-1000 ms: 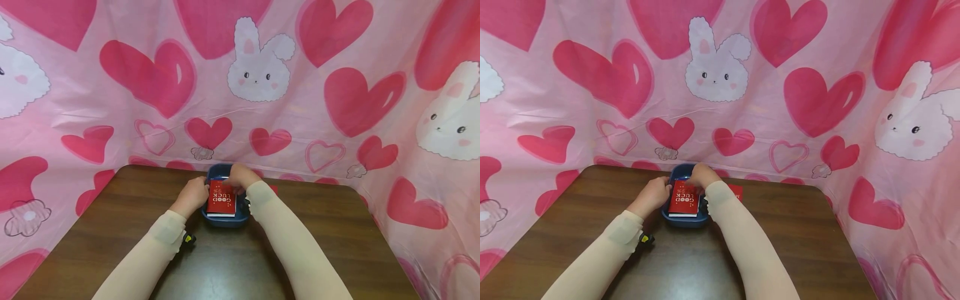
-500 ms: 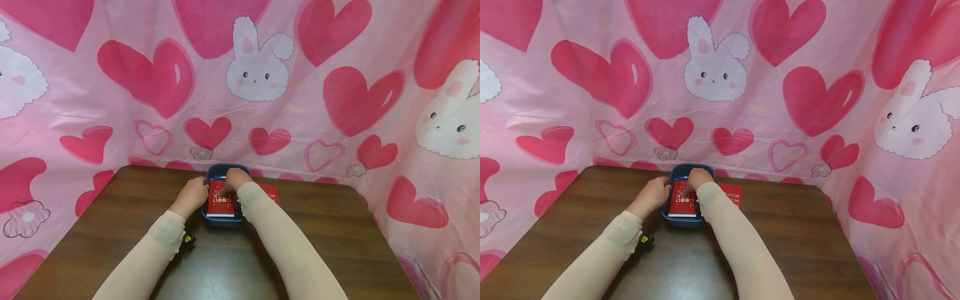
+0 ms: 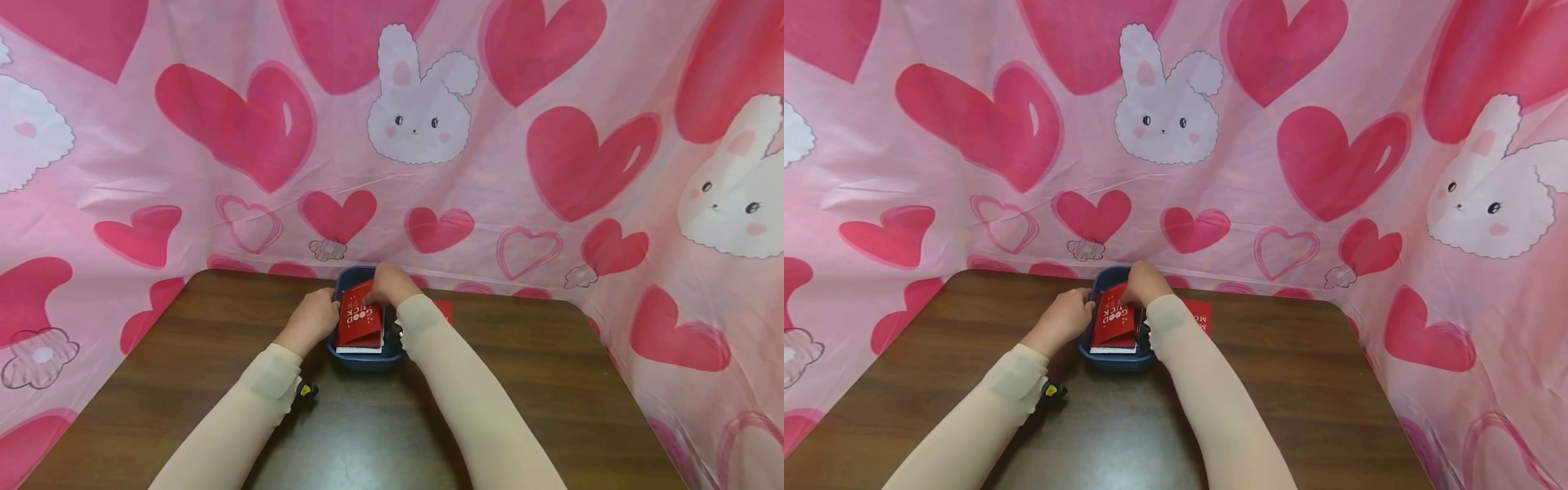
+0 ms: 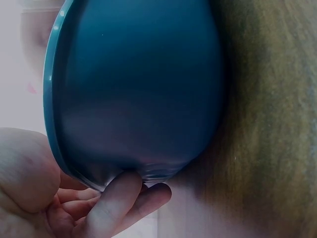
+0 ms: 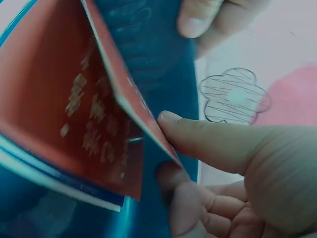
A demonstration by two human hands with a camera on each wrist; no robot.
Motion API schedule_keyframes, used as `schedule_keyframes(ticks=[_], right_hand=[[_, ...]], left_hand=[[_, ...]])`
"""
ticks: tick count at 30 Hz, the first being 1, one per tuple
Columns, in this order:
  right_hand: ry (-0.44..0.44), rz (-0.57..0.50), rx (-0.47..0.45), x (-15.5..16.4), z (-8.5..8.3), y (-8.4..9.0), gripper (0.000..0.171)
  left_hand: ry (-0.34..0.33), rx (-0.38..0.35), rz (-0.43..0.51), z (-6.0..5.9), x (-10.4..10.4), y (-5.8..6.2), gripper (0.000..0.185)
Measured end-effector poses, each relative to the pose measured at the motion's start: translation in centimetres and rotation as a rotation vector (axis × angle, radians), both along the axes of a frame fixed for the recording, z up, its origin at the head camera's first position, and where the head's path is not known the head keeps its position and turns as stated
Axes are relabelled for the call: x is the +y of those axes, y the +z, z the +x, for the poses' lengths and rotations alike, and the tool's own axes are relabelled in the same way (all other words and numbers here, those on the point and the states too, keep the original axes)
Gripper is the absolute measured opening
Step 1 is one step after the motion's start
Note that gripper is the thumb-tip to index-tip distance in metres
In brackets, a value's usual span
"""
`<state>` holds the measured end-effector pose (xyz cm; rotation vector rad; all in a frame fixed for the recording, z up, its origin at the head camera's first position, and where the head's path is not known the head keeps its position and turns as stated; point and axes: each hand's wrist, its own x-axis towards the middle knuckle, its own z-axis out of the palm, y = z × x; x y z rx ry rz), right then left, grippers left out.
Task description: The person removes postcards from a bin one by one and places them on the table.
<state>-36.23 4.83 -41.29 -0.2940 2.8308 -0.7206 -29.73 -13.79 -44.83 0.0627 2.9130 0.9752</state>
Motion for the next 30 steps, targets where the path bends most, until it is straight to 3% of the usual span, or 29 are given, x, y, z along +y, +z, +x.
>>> schedule_keyframes(ticks=[6,14,23,30], right_hand=[[0.004,-0.182,-0.107,0.7,-0.9,-0.2,0.027],[-0.017,-0.419,-0.227,2.5,-0.6,0.3,0.024],[-0.112,-0.663,-0.227,8.7,-0.7,0.7,0.02],[-0.147,-0.851,-0.246,13.9,-0.4,-0.5,0.019]], left_hand=[[0.003,-0.008,0.007,0.0,-0.1,0.1,0.046],[0.022,-0.054,0.028,-0.1,0.0,0.2,0.052],[0.029,-0.04,0.038,0.1,0.1,0.2,0.053],[0.04,-0.053,0.048,0.1,0.1,0.2,0.055]])
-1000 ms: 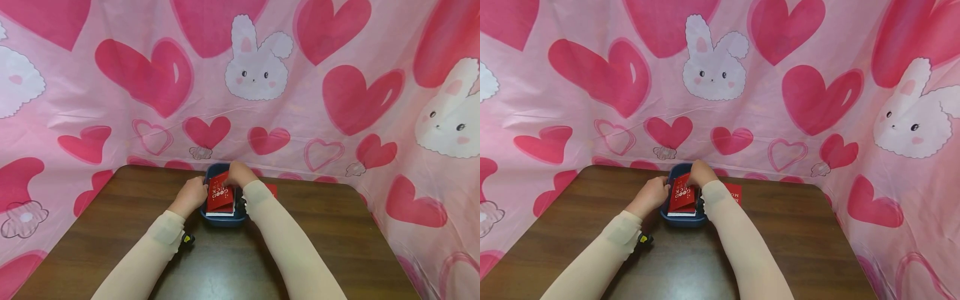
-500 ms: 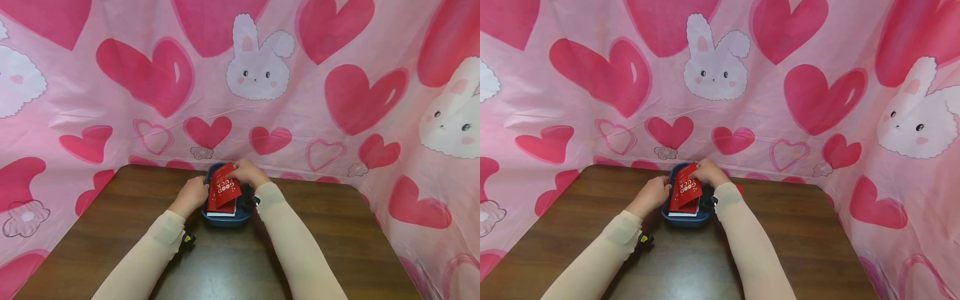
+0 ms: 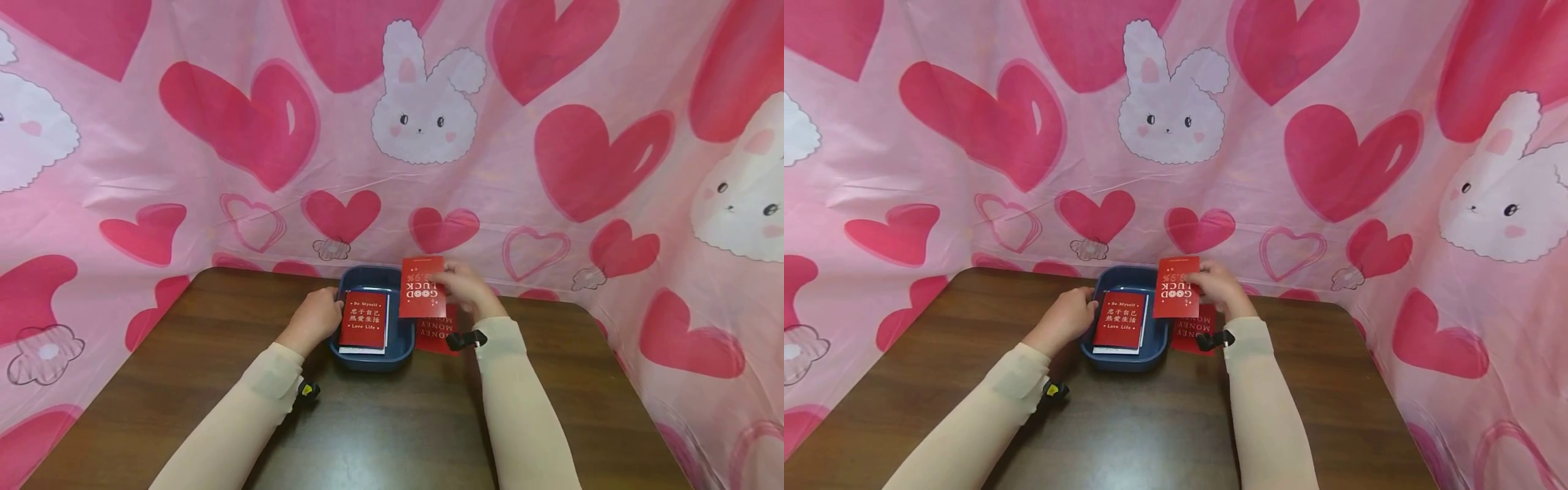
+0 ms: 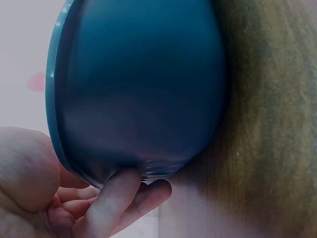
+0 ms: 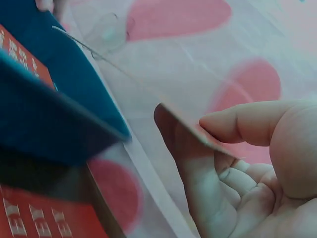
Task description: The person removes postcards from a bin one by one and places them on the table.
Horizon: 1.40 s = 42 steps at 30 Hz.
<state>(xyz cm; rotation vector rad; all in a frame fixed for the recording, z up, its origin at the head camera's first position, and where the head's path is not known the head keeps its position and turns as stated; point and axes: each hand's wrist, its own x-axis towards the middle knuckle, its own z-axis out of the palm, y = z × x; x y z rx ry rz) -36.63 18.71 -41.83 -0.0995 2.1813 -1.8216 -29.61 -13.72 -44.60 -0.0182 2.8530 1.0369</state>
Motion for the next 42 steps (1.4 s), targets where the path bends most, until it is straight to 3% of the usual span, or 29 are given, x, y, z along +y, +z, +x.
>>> schedule_keyframes(ticks=[8,20,26,35,42], right_hand=[[-0.041,-0.01,-0.04,4.5,0.4,-1.6,0.045],[-0.012,0.133,-0.168,6.4,0.1,-5.2,0.017],[0.006,0.235,-0.154,5.8,0.3,-5.8,0.024],[-0.048,0.556,-0.028,3.5,1.2,-4.8,0.036],[-0.078,0.646,0.013,2.6,1.2,-4.7,0.04]], left_hand=[[-0.003,-0.017,0.006,0.0,0.2,0.1,0.056],[-0.004,-0.021,-0.001,0.0,0.1,0.0,0.057],[-0.006,-0.015,-0.002,0.0,0.1,0.0,0.054],[-0.002,-0.023,0.006,0.1,0.2,0.0,0.056],[-0.01,-0.026,-0.001,0.0,0.2,0.1,0.057]])
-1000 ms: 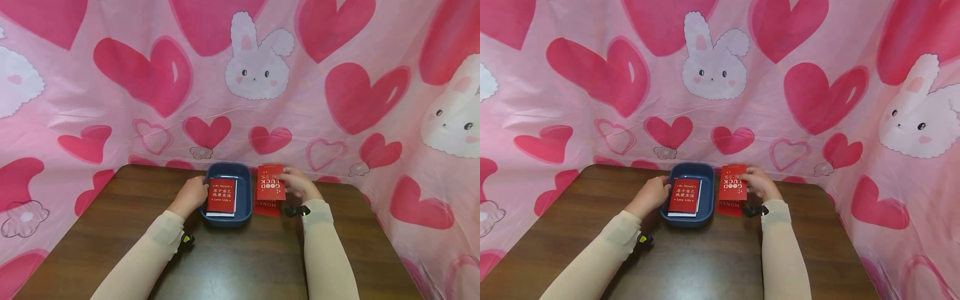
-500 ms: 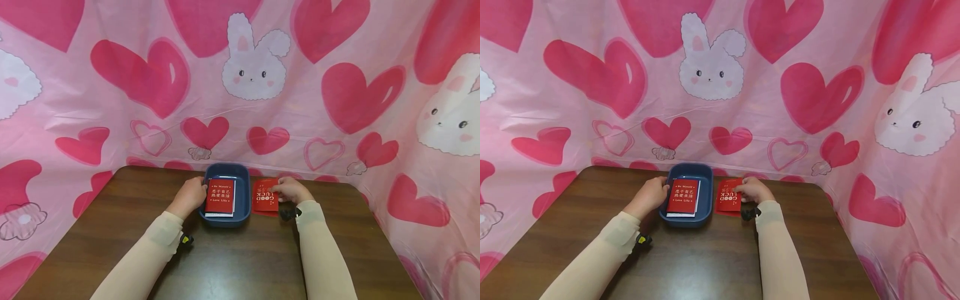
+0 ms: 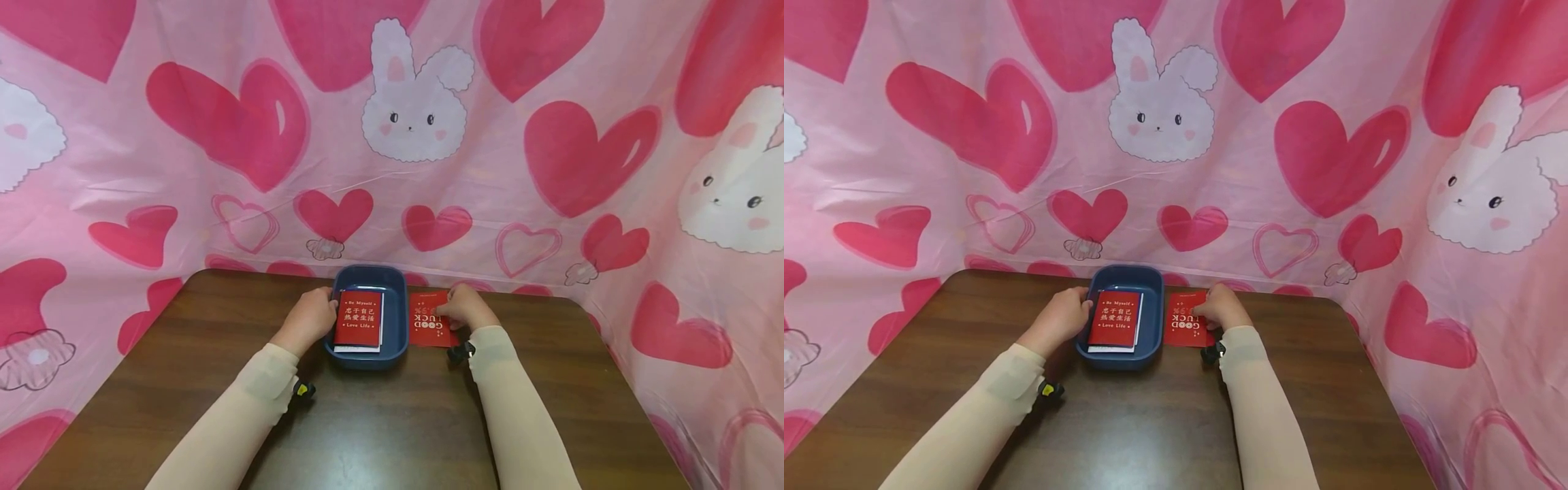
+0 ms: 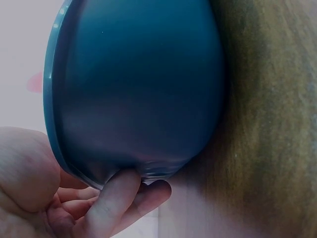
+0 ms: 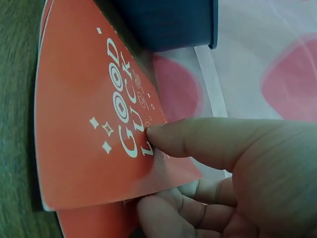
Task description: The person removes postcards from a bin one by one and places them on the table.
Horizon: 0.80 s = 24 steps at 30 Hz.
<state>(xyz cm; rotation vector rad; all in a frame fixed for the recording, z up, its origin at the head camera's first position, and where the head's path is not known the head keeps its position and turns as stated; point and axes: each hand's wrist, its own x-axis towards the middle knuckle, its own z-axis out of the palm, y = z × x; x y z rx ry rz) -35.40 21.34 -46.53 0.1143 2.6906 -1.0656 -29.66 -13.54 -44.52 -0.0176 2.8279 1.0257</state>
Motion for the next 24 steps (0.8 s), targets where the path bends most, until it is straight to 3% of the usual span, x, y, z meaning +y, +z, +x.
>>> schedule_keyframes(ticks=[10,18,24], right_hand=[[-0.014,0.145,0.037,0.33,0.27,0.33,0.036],[-0.006,0.016,-0.035,0.55,0.0,0.81,0.032],[0.013,-0.006,-0.069,0.7,-0.17,0.87,0.034]], left_hand=[[-0.003,-0.012,0.009,-0.02,-0.06,0.03,0.058],[0.003,-0.02,0.013,0.1,-0.06,0.18,0.058],[0.006,-0.017,0.01,0.19,0.06,0.17,0.057]])
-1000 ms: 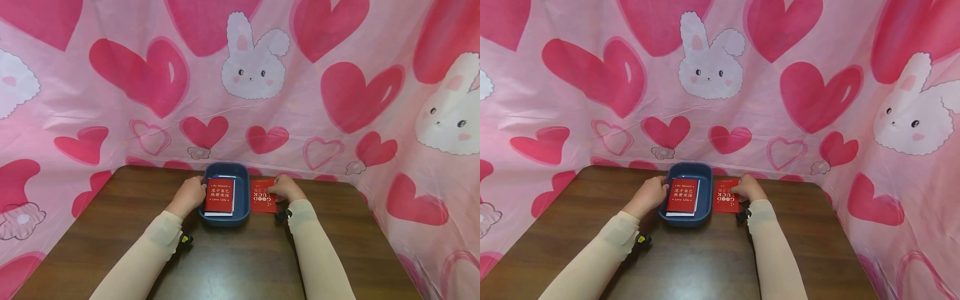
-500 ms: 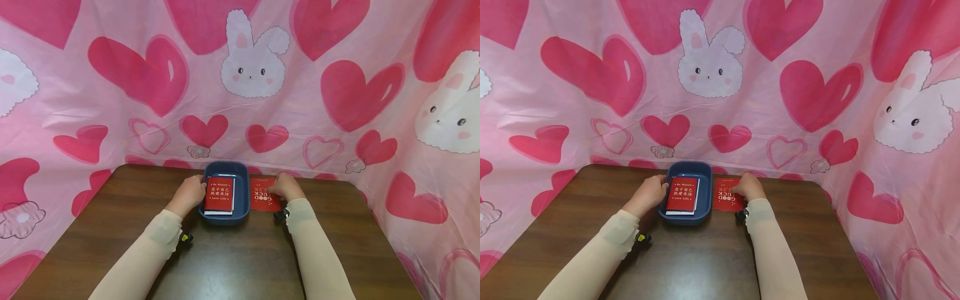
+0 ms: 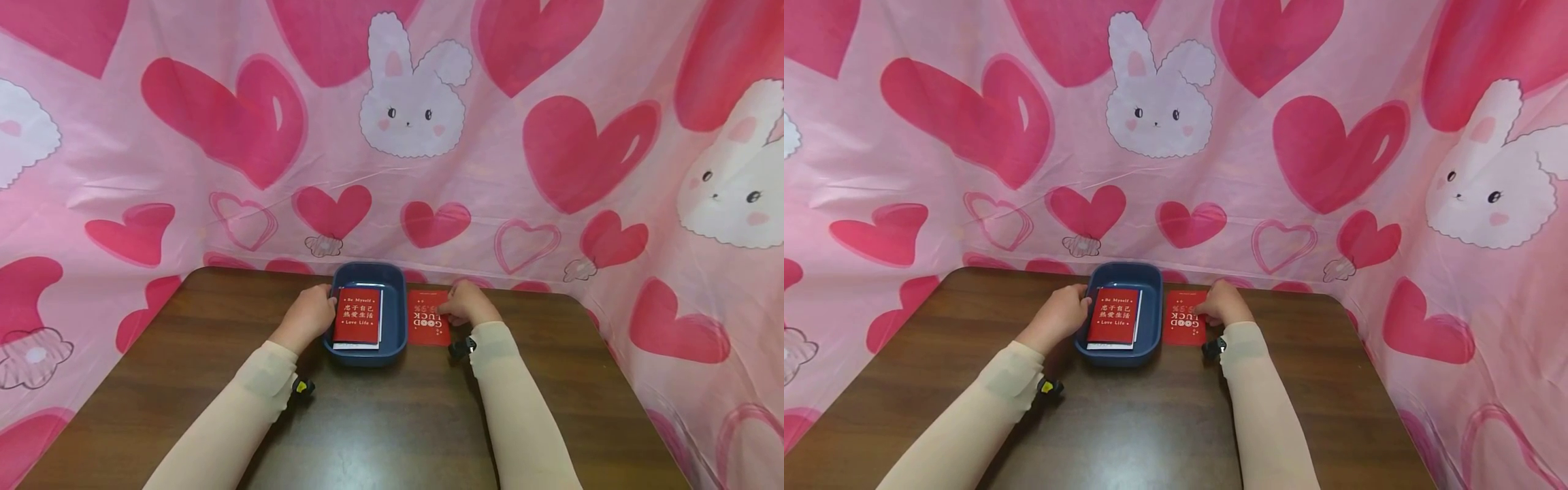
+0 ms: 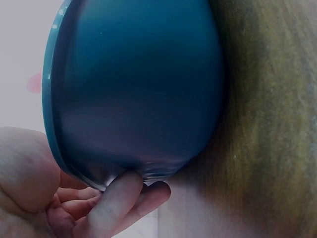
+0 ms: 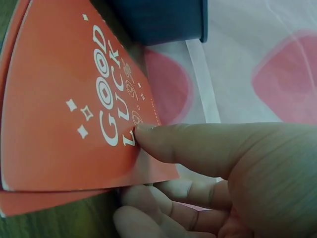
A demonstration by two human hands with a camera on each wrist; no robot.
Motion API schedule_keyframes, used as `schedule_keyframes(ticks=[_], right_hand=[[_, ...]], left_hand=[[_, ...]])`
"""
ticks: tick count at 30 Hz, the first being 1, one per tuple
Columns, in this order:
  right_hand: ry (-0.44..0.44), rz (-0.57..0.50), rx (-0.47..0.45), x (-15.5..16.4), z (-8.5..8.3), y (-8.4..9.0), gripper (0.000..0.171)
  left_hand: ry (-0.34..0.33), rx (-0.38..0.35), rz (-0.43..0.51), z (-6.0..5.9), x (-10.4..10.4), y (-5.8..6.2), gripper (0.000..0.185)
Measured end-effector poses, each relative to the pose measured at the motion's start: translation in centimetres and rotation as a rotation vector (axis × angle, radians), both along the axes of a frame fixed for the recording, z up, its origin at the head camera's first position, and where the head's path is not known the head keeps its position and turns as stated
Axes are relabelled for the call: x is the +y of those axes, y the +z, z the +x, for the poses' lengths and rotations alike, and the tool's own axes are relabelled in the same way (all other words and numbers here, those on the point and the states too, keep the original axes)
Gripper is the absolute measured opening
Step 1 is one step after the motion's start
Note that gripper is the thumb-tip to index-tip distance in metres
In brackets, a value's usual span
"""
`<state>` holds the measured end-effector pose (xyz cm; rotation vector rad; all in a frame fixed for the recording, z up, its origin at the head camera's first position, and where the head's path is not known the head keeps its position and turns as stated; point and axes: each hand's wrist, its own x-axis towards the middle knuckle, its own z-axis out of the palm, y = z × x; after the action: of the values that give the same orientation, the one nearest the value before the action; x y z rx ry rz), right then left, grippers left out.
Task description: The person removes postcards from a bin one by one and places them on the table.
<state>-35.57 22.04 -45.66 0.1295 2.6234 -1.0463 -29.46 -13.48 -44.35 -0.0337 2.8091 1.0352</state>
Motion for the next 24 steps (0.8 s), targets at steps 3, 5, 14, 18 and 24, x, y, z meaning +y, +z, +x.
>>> schedule_keyframes(ticks=[3,5,14,18,24], right_hand=[[0.016,-0.019,-0.007,0.5,-0.1,0.0,0.03],[0.027,-0.05,-0.014,1.0,-0.2,-0.1,0.03],[0.015,-0.328,-0.047,3.1,-0.6,-0.6,0.048],[0.008,-0.339,-0.059,3.7,-0.8,-1.0,0.047],[0.008,-0.166,-0.005,3.3,-0.7,-1.4,0.038]], left_hand=[[-0.001,-0.001,-0.001,0.0,0.0,0.0,0.058],[0.003,-0.003,0.003,0.0,0.0,0.0,0.058],[-0.002,0.002,0.003,-0.1,-0.1,0.0,0.056],[0.001,-0.001,0.007,0.0,-0.2,0.0,0.056],[-0.003,-0.003,0.003,-0.1,-0.2,-0.1,0.057]])
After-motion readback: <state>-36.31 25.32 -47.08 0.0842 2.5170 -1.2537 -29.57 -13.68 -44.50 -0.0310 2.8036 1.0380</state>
